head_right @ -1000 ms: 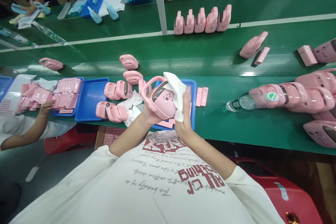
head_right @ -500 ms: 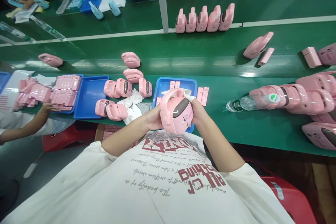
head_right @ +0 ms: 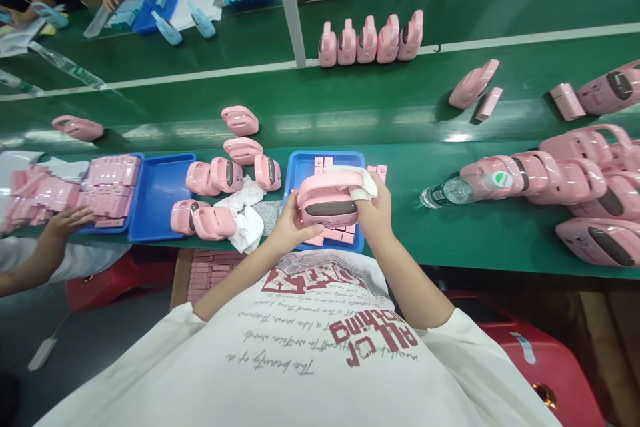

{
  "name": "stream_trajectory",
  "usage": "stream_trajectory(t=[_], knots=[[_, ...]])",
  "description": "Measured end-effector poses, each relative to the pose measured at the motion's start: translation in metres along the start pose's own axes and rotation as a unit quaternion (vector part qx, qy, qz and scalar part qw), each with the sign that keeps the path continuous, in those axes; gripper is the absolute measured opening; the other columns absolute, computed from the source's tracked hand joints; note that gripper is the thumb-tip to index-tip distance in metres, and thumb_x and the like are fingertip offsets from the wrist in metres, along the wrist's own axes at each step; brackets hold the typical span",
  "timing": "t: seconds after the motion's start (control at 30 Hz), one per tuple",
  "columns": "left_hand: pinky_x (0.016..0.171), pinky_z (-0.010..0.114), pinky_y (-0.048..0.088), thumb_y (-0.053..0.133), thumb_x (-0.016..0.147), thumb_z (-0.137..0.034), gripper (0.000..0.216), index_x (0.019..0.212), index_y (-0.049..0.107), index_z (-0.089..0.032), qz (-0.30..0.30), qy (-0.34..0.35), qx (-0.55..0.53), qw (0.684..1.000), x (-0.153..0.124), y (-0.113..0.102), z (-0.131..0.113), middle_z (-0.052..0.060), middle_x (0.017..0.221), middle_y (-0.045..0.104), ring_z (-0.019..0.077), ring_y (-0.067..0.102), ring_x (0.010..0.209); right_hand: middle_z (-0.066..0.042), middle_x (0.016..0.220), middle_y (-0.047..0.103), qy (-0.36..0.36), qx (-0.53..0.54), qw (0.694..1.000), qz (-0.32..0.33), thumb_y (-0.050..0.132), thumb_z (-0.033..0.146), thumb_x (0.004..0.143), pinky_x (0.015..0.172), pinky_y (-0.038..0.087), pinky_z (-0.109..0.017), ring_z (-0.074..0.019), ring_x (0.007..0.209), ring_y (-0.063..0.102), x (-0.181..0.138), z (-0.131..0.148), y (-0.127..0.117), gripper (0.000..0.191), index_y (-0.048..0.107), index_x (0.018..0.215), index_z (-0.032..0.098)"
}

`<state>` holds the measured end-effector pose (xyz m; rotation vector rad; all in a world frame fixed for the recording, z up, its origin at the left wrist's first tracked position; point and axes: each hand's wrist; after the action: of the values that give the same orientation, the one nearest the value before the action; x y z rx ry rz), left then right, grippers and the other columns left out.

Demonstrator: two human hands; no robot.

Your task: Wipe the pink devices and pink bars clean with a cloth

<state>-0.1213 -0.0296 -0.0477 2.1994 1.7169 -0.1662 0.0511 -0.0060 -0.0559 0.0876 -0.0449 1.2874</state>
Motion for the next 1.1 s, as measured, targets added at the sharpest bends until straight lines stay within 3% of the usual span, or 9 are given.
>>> stream_trajectory(t=[0.1,0.2,0.33,0.47,0.6,0.77,0.93,1.1], knots=[[0.099,0.04,0.043,0.086,0.052,-0.032,0.087,0.127,0.043,-0.023,0.006,0.048,0.109,0.993,0.001,-0.004,-0.003,0.009,0.124,0.054,0.0261,0.052,0.117,0.002,0.08,0.065,-0.038,-0.027,0.998,0.032,0.065,0.04,0.075,0.075,0.047,-0.031,-0.0157,0.074,0.058,-0.007,0.011,-0.002,0.019,0.064,0.085,0.024],[0.103,0.04,0.038,0.086,0.051,-0.028,0.081,0.123,0.05,-0.021,0.02,0.087,0.145,0.985,0.003,-0.009,-0.009,0.009,0.126,0.054,0.0274,0.048,0.121,-0.001,0.096,0.069,-0.035,-0.021,0.994,0.106,0.067,0.043,0.074,0.088,0.048,-0.036,-0.0213,0.093,0.062,-0.009,0.032,-0.006,0.027,0.068,0.095,0.027],[0.099,0.041,0.042,0.087,0.045,-0.026,0.074,0.113,0.058,-0.02,0.044,0.043,0.061,0.996,0.006,-0.013,-0.011,0.008,0.113,0.064,0.0279,0.056,0.113,-0.004,0.119,0.065,0.033,0.064,0.98,0.184,0.074,0.057,0.062,0.107,0.038,-0.043,-0.0298,0.123,0.051,-0.001,0.054,-0.012,0.051,0.069,0.103,0.027],[0.093,0.041,0.045,0.089,0.035,-0.038,0.07,0.097,0.064,-0.018,0.071,-0.005,-0.072,0.995,0.011,-0.011,-0.002,0.005,0.091,0.069,0.0291,0.061,0.103,-0.006,0.118,0.066,0.119,0.168,0.955,0.216,0.066,0.074,0.058,0.099,0.047,-0.048,-0.0328,0.118,0.056,0.001,0.054,-0.006,0.069,0.068,0.107,0.026],[0.091,0.042,0.046,0.086,0.03,-0.055,0.073,0.09,0.066,-0.018,0.116,-0.025,-0.108,0.987,0.011,-0.005,0.005,0.006,0.086,0.071,0.0313,0.061,0.105,-0.007,0.105,0.07,0.169,0.189,0.955,0.156,0.055,0.081,0.062,0.096,0.05,-0.047,-0.0316,0.116,0.058,-0.012,0.046,0.003,0.068,0.07,0.097,0.025],[0.092,0.04,0.046,0.087,0.032,-0.052,0.074,0.096,0.066,-0.021,0.113,-0.011,-0.119,0.986,0.006,-0.004,0.005,0.005,0.09,0.071,0.0285,0.063,0.104,-0.008,0.104,0.07,0.191,0.197,0.954,0.12,0.059,0.08,0.059,0.099,0.048,-0.045,-0.0311,0.12,0.054,-0.024,0.047,0.002,0.069,0.068,0.097,0.023],[0.091,0.042,0.048,0.085,0.031,-0.057,0.075,0.094,0.065,-0.02,0.118,-0.027,-0.103,0.987,-0.001,-0.003,-0.001,0.007,0.091,0.072,0.0321,0.061,0.108,-0.007,0.106,0.069,0.183,0.192,0.959,0.105,0.056,0.079,0.063,0.1,0.047,-0.045,-0.0307,0.12,0.054,-0.03,0.052,-0.001,0.069,0.066,0.103,0.024],[0.085,0.04,0.051,0.081,0.04,-0.063,0.076,0.101,0.064,-0.022,0.054,-0.061,-0.185,0.979,-0.006,0.01,-0.016,0.006,0.093,0.072,0.0316,0.063,0.104,-0.006,0.107,0.068,0.14,0.181,0.973,0.037,0.052,0.075,0.069,0.099,0.048,-0.042,-0.0285,0.12,0.054,-0.033,0.048,0.008,0.066,0.062,0.112,0.026]])
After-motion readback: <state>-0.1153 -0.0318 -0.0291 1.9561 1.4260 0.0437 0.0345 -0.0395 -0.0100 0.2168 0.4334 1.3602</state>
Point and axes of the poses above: each hand's wrist, its own x-axis towards the middle knuckle, its own y-axis out of the palm, z = x × y
